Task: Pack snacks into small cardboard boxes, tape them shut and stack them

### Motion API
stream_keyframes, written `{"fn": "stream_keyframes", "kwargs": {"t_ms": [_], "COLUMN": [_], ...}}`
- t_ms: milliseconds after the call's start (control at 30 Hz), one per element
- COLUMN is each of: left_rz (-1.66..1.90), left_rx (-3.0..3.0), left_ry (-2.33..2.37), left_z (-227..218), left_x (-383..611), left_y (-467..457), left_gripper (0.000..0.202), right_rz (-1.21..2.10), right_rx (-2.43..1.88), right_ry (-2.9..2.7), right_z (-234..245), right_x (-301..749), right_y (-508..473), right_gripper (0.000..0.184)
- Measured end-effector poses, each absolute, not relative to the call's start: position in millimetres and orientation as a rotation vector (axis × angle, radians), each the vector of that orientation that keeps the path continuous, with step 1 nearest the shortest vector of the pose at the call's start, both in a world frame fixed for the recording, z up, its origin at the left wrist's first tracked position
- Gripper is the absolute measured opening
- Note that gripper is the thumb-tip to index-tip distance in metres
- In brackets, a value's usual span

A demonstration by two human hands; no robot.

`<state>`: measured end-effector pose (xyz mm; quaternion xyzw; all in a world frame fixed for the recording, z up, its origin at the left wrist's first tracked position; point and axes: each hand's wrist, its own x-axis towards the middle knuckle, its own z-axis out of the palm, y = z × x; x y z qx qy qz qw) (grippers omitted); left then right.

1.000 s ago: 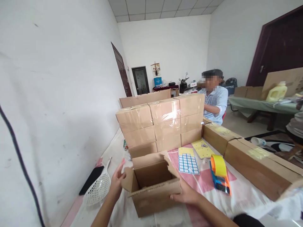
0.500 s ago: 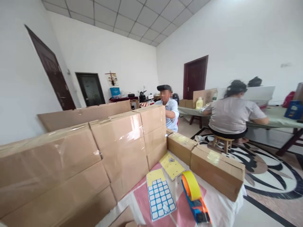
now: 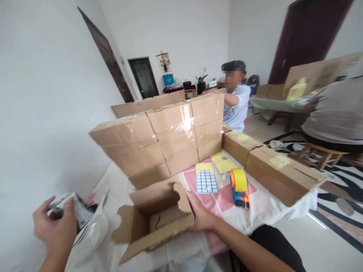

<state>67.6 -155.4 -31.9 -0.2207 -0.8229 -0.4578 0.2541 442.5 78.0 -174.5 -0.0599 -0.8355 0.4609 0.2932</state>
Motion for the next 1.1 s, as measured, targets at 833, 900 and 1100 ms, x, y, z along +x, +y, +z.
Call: {"fn": "stream_keyframes", "kwargs": {"t_ms": [833,900,1100], "left_rz": [-1.743,-1.864,-2.086], "left_rx": [-1.7,-1.404,-0.809], "left_ry": [-2.652,-2.783,-3.108], "left_z": [-33.6,-44.1,-48.4], "left_x": [262.9,270.5,305.1], "left_y": [-172.0,-175.6,-171.4], "left_gripper": [0.055,0.066,0.062], "right_rz": [1.013,0.956,0.905], "right_rx": [-0.056,-0.043,-0.001], "right_ry": [-2.382,-2.391,-2.351], "right_z": [-197.8,-201.9,-197.4], "right_x": [485.9,490.7,498.3], "right_y": [43.2,40.8,38.0], "right_gripper": [0.139,0.138,0.137]}}
